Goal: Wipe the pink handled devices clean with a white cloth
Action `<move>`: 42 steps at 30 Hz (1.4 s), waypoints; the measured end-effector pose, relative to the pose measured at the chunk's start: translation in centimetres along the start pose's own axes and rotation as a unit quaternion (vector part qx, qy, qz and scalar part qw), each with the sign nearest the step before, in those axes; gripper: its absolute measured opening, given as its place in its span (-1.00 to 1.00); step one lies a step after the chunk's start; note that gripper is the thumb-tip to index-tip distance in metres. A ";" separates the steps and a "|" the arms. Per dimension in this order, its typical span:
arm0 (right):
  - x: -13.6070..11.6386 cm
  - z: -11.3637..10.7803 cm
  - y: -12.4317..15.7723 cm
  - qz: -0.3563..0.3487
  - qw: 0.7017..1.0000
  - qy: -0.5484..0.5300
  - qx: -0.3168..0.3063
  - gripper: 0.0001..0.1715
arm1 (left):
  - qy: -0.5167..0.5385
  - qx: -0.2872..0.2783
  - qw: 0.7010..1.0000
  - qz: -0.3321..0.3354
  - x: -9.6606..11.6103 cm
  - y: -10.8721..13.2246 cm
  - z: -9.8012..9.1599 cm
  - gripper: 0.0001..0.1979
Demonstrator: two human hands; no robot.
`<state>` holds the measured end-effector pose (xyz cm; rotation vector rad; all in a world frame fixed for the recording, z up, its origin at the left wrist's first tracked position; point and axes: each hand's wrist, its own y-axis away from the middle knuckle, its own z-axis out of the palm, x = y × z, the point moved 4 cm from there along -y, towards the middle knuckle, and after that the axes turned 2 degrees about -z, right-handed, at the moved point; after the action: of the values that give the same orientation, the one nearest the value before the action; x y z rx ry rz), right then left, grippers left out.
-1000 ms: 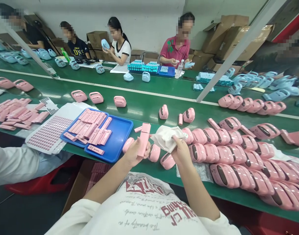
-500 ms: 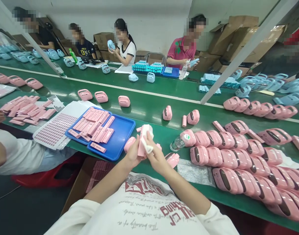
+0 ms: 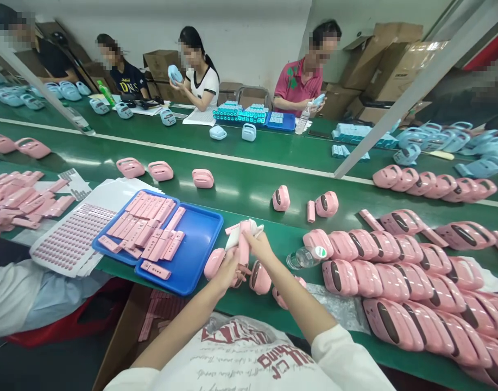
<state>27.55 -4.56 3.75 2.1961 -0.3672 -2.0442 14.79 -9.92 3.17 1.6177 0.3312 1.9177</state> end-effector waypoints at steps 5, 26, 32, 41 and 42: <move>0.3 -3.4 -12.0 0.081 0.981 0.133 0.113 -0.70 | -0.033 0.066 0.997 0.013 0.8 -1.6 -4.6 -0.32; -1.0 -7.1 0.3 -0.213 0.945 0.232 0.092 -0.49 | -0.116 0.129 0.984 0.043 2.4 -4.3 -9.4 -0.35; 7.2 -14.7 15.0 0.000 0.915 0.313 0.253 -0.55 | -0.121 0.116 0.984 0.051 1.1 -1.8 -7.6 -0.38; 11.5 -8.5 14.3 0.026 0.873 0.363 0.325 -0.30 | -0.150 0.028 0.987 0.054 -1.6 1.1 -1.6 -0.47; 11.3 -8.2 13.9 0.034 0.861 0.386 0.329 -0.27 | -0.157 0.016 0.986 0.055 -1.9 1.4 -1.2 -0.48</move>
<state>35.05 -21.48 -3.04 3.0627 -1.1175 -0.8808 13.41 -11.93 2.15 1.9597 0.1451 1.7051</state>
